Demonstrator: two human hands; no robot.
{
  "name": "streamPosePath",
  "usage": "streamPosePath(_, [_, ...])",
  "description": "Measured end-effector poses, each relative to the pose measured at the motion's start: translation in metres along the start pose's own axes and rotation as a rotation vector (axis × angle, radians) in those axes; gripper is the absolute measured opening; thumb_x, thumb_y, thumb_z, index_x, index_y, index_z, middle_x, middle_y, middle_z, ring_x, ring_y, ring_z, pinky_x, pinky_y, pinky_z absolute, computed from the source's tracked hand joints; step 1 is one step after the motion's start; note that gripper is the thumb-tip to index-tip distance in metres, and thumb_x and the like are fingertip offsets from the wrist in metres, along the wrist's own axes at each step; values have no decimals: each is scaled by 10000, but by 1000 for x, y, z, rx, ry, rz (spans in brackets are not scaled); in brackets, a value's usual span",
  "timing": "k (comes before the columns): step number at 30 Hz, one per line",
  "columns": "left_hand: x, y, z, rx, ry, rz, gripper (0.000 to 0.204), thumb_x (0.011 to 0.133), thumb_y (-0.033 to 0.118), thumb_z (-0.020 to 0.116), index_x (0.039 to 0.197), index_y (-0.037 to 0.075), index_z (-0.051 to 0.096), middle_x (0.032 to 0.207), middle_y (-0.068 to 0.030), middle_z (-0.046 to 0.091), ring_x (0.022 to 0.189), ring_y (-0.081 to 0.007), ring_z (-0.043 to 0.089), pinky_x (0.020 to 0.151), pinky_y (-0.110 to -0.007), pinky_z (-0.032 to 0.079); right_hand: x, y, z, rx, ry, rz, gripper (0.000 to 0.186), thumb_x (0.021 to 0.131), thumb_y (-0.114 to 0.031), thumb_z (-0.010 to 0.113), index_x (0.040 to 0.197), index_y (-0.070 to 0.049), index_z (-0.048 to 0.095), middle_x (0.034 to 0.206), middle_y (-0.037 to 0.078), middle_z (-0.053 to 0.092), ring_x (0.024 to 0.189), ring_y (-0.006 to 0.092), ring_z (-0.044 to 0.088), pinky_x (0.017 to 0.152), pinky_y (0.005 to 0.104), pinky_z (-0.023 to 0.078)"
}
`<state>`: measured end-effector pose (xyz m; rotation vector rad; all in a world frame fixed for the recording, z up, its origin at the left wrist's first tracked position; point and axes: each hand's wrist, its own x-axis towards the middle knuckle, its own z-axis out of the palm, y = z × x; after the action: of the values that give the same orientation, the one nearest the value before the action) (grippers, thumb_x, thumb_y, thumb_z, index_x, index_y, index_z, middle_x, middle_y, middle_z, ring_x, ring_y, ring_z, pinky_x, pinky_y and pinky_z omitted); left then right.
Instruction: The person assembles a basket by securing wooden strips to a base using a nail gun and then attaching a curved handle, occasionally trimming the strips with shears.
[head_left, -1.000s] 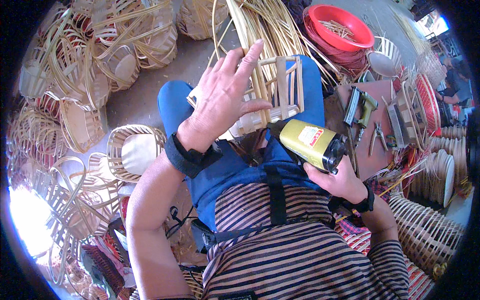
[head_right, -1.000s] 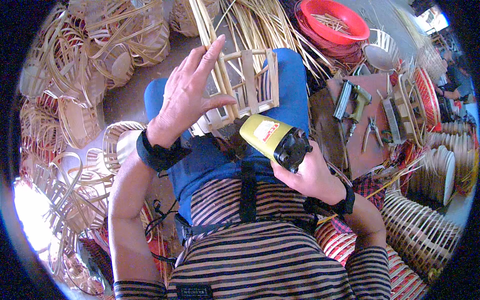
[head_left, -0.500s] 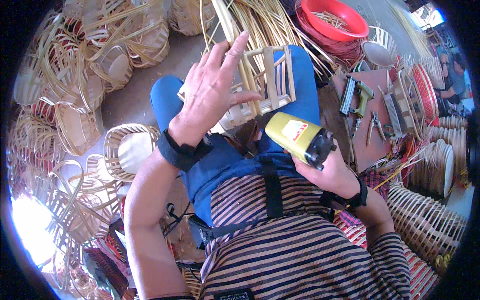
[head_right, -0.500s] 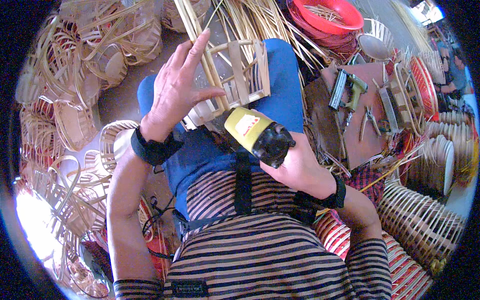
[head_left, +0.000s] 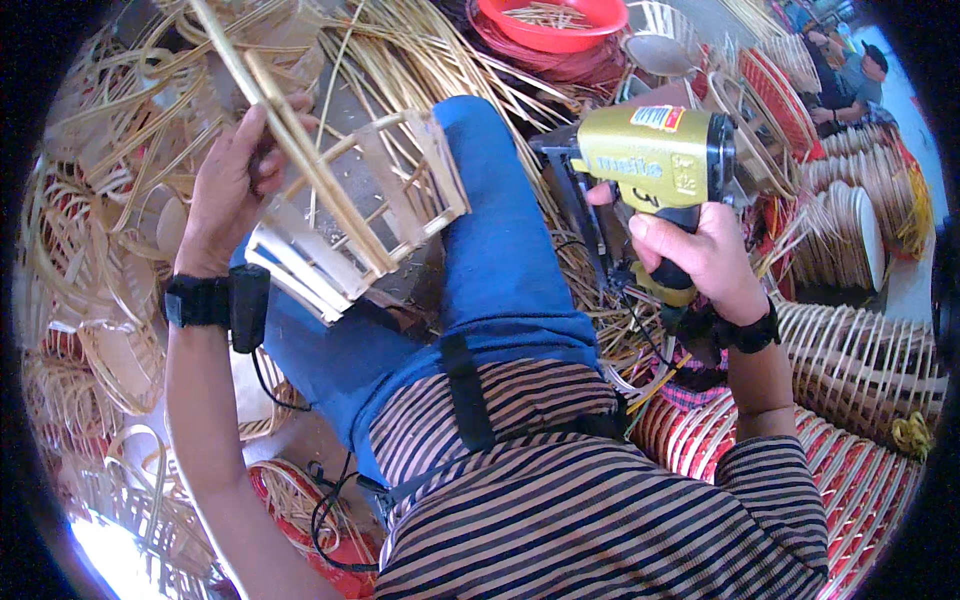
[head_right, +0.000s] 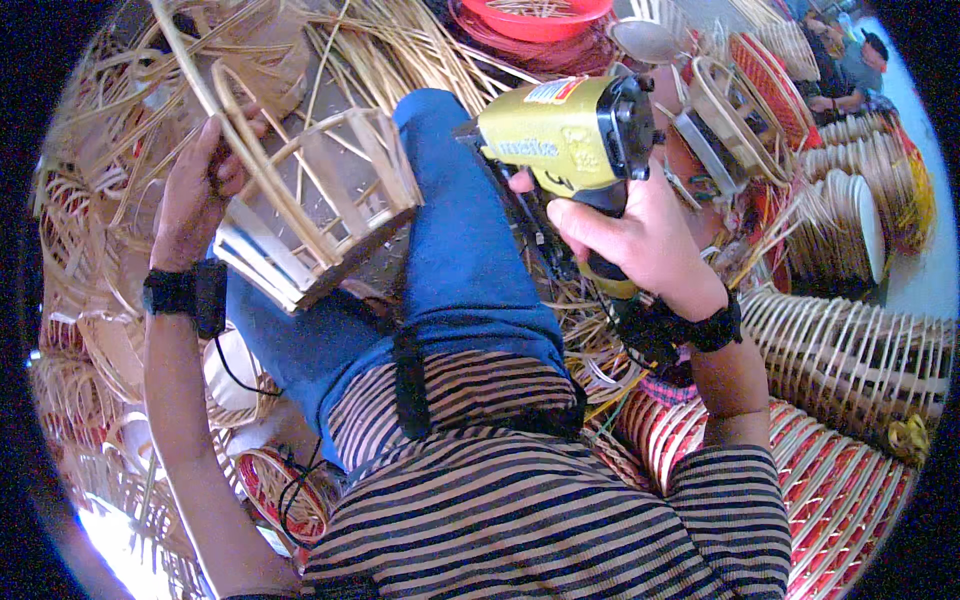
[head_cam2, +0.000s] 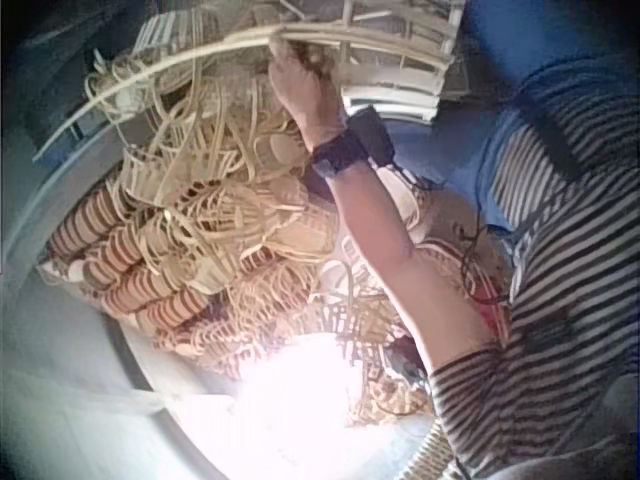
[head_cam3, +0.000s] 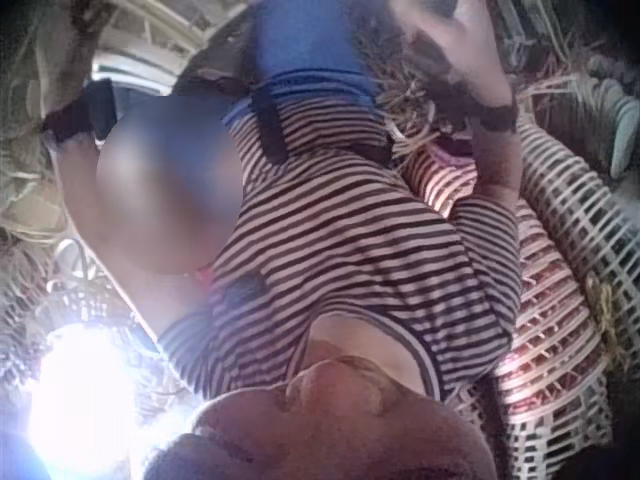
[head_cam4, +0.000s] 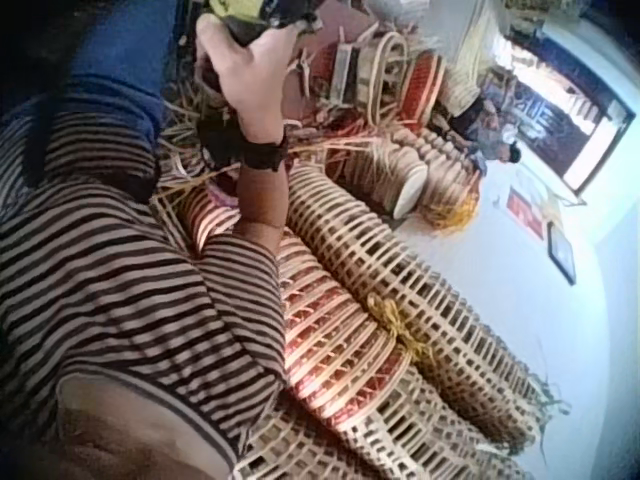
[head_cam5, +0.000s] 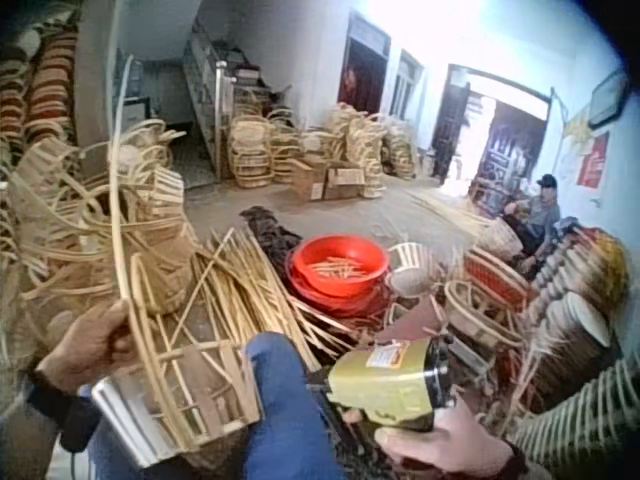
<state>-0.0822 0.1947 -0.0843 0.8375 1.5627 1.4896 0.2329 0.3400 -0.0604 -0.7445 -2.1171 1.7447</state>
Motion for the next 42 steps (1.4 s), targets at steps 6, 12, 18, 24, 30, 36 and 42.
streamPosePath(6, [-2, -5, 1, -46, 78, 36, 374, 869, 304, 329, 1023, -2, 479, 770, 19, 515, 516, -4, 299, 432, -138, 251, -13, 6, -22, 32, 122, 54, 280, 714, 5, 486, 993, 14, 469, 882, 43, 577, 492, 44, 435, 453, 182, 381])
streamPosePath(12, [-13, -13, 18, 91, 167, -25, 372, 860, 359, 321, 1008, 65, 494, 785, 35, 536, 513, -19, 323, 470, -143, 293, -12, 14, -7, 148, 116, 69, 328, 713, 0, 471, 1040, 7, 459, 911, 59, 576, 477, 45, 421, 445, 185, 368])
streamPosePath(18, [-18, -18, 43, 24, 69, 86, 400, 872, 328, 299, 1049, 12, 469, 757, 5, 519, 527, -33, 327, 503, -154, 319, 2, 15, 33, 203, -119, 41, 375, 695, 0, 507, 1063, 6, 443, 931, 65, 565, 696, 87, 492, 616, 210, 383])
streamPosePath(24, [-20, -28, 44, -12, 39, 122, 367, 868, 324, 328, 1031, 30, 478, 779, -3, 522, 579, -35, 376, 555, -160, 353, 16, 22, 57, 171, -193, -72, 358, 671, -2, 562, 1017, 27, 472, 959, 99, 554, 881, 154, 529, 798, 272, 386])
streamPosePath(30, [-20, -27, 51, 11, 10, 164, 354, 873, 312, 322, 1003, 24, 482, 776, -1, 535, 577, -27, 370, 534, -150, 324, 26, 16, 67, 87, -229, -127, 337, 664, -30, 561, 991, 24, 498, 933, 109, 561, 851, 175, 537, 777, 278, 393])
streamPosePath(36, [-20, -29, 54, 11, 13, 194, 349, 871, 312, 331, 976, 19, 489, 762, 3, 535, 565, -23, 352, 512, -147, 306, 32, 15, 69, 53, -240, -162, 313, 664, -43, 550, 968, 23, 517, 921, 123, 567, 854, 191, 541, 784, 281, 390])
streamPosePath(42, [-21, -27, 51, 24, 23, 169, 360, 871, 321, 324, 981, 19, 487, 762, -2, 538, 583, -24, 373, 526, -150, 319, 34, 11, 73, 26, -234, -205, 280, 673, -30, 533, 950, 9, 530, 886, 113, 579, 824, 179, 552, 770, 276, 399])
